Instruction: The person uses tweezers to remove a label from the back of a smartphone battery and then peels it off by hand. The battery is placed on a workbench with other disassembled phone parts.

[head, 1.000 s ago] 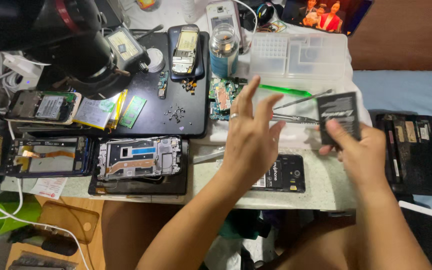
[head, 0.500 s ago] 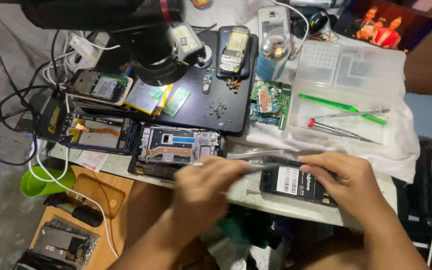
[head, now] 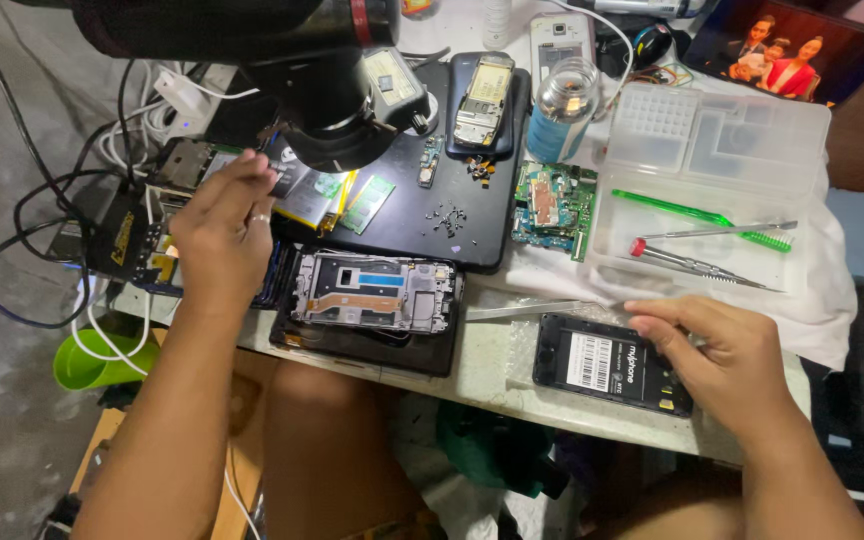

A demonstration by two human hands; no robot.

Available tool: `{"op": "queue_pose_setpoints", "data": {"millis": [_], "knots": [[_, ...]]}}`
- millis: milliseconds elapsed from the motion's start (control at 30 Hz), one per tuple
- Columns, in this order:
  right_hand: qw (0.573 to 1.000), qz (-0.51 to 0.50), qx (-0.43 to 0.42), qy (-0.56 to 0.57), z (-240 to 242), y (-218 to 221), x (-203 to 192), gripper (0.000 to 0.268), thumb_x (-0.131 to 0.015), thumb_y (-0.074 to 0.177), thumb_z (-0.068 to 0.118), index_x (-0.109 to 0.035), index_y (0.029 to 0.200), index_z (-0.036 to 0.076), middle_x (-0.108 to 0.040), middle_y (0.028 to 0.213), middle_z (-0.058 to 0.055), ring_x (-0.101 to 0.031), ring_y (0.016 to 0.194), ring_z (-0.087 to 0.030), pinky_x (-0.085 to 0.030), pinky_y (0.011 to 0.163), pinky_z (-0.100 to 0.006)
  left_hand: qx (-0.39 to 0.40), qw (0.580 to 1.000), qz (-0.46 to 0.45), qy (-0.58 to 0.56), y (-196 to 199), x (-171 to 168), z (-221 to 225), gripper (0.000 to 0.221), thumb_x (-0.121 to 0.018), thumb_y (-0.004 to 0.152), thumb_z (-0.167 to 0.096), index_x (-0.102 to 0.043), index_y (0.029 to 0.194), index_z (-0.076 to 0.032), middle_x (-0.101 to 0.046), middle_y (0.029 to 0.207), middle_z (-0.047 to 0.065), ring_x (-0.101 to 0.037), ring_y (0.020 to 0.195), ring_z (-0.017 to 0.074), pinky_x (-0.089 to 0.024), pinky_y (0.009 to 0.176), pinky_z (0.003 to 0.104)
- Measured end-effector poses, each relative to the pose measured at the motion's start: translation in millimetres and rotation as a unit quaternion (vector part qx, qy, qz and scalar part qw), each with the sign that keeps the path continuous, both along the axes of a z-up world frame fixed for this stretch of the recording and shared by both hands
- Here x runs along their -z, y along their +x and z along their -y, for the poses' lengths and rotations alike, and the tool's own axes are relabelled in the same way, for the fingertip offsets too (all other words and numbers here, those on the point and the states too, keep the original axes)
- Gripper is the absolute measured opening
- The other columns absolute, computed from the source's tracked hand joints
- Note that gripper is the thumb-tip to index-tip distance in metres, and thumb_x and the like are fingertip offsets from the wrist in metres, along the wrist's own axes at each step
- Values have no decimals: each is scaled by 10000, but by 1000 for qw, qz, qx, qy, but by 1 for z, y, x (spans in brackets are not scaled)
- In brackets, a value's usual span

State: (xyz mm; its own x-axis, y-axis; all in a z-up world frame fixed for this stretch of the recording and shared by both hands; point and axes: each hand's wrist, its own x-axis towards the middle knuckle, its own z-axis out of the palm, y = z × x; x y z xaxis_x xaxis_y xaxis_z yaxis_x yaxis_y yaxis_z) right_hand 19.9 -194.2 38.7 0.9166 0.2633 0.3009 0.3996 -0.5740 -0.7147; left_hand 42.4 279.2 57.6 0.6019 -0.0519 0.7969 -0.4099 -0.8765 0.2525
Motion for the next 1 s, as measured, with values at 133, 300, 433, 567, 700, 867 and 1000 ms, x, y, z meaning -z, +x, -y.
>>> {"op": "queue_pose_setpoints", "data": {"millis": [133,300,433,567,700,867,1000], "knots": [[1000,-14,-13,2,7,6,1,238,-716,915,207,-784,1082,51,-762,836,-62,-681,695,-122,-528,656,-262,35,996,-72,33,10,6,-2,262,-631,865,169,-726,1058,19,-725,1220,170,-715,1154,360,-591,1021,418],[997,26,-45,53,17,9,6,271,-636,1000,255,-753,1077,22,-761,951,-78,-718,784,-96,-552,712,-235,-6,994,-58,95,0,0,9,303,-582,853,152,-715,1070,-11,-717,1230,153,-689,1208,357,-560,1087,437],[987,-47,9,154,24,8,13,267,-624,1041,235,-765,1112,20,-749,890,-64,-673,767,-105,-549,689,-231,-19,998,-26,53,-38,-28,34,296,-606,880,133,-713,1132,21,-706,1159,154,-662,1096,338,-529,960,401],[977,-33,83,194,31,10,14,239,-625,1104,175,-751,1099,-28,-717,890,-75,-661,783,-105,-549,701,-236,9,999,22,27,-70,-39,74,266,-636,919,113,-728,1143,4,-693,1103,152,-659,1041,305,-527,911,376],[965,11,162,207,44,20,12,206,-668,1132,123,-736,1099,-68,-705,885,-93,-634,740,-107,-525,693,-242,60,998,6,-15,-97,-42,127,222,-642,942,75,-682,1123,-47,-690,1115,141,-677,1127,300,-548,935,388],[939,55,219,260,67,30,12,220,-677,1164,135,-715,1047,-47,-724,960,-82,-678,787,-114,-547,699,-245,175,978,24,-115,-109,-59,177,204,-633,1011,-113,-654,1214,-98,-632,1244,101,-622,1217,267,-531,1029,386],[933,56,242,259,78,32,16,246,-689,1168,151,-715,1024,-47,-737,962,-86,-678,779,-121,-550,699,-250,144,976,37,-160,-110,-49,187,225,-575,1054,-117,-623,1263,-49,-627,1278,135,-616,1234,294,-525,1059,395]]}}
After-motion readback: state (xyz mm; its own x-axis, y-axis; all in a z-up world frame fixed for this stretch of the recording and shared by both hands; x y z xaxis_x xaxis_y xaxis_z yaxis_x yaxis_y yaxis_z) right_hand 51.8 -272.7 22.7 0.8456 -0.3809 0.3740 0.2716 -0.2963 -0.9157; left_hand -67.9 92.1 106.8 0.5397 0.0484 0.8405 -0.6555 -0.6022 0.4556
